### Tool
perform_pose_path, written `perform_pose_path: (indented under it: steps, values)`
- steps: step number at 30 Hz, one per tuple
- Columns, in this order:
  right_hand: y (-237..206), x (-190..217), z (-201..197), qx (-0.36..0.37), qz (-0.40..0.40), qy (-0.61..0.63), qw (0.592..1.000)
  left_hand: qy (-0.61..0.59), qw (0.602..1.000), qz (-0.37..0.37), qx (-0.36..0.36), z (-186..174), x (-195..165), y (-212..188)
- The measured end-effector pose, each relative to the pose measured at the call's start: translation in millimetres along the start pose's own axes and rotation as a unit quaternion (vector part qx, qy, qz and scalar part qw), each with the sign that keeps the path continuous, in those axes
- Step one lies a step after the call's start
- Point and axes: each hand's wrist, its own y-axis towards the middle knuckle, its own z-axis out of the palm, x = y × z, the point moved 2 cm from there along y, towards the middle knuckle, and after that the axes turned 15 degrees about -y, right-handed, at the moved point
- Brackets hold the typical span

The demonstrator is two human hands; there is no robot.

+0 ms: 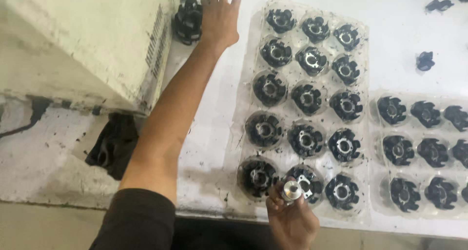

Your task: The person holds a tube of adhesive and squeezes it onto small black motor rotor components, working on one part at a time. They pick each component from a blister tray, apply the adhesive around its hub, and place it back into the tray, repeating across many parts.

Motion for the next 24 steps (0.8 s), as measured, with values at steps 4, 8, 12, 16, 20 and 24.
perform_pose_path:
  steps: [4, 8, 12, 16, 20, 24]
  values:
    - [38.4, 29.3, -0.8, -0.033, -0.001, 0.004, 0.999, 0.067, 0.982, -0.173, 0.031, 34.6, 16.5, 76.9]
    - [64.0, 57.8, 10.1, -0.078, 0.025, -0.002, 0.997, 0.063, 0.946, -0.310, 0.075, 48.6, 49.6, 104.1]
    - [88.3, 83.4, 26.8, -0.107, 0.014, -0.036, 0.994, 0.051, 0.938, -0.339, 0.059, 55.8, 75.5, 107.0]
    - [107.6, 110.2, 47.4, -0.117, 0.041, -0.024, 0.992, 0.033, 0.923, -0.374, 0.086, 61.7, 84.1, 102.3]
    - [122.3, 130.6, 67.2, -0.177, 0.062, -0.038, 0.982, 0.027, 0.935, -0.348, 0.057, 59.3, 77.9, 99.4]
    - [139.4, 144.5, 85.1, -0.253, 0.068, -0.057, 0.963, 0.024, 0.937, -0.336, 0.090, 61.2, 53.0, 100.9]
